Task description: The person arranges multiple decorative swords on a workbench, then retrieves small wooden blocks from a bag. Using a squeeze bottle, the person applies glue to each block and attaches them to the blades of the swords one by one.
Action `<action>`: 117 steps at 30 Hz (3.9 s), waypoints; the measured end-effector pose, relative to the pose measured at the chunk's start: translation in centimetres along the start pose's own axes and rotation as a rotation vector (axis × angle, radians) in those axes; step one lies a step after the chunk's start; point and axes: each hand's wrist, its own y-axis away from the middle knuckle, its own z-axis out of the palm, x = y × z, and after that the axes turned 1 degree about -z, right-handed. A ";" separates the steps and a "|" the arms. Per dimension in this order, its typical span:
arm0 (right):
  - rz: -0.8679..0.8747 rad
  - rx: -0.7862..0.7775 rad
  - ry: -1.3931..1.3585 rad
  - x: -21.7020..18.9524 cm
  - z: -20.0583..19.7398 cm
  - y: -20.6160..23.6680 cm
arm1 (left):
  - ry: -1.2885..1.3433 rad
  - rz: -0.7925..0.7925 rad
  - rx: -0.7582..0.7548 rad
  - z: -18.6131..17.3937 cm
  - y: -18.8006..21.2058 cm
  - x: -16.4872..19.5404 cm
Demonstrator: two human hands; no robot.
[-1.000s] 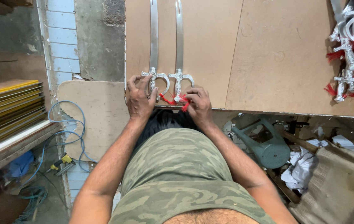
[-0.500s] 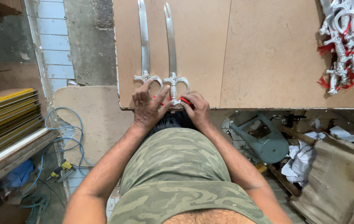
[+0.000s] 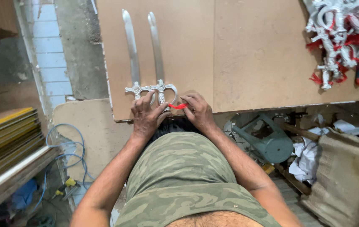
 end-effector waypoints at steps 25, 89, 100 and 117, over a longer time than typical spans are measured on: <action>0.572 0.373 -0.574 25.2 -30.3 -5.8 | 0.065 -0.379 0.041 6.4 -11.5 22.3; -0.315 -0.169 0.414 -3.6 7.1 -6.4 | 0.226 -0.605 0.116 -1.8 2.0 -4.4; -0.186 -0.015 0.313 -4.3 9.5 -6.7 | 0.187 -0.660 0.097 -2.7 2.9 -5.7; -0.176 0.026 0.276 -5.3 9.0 -6.9 | 0.156 -0.692 0.019 -2.9 2.3 -5.6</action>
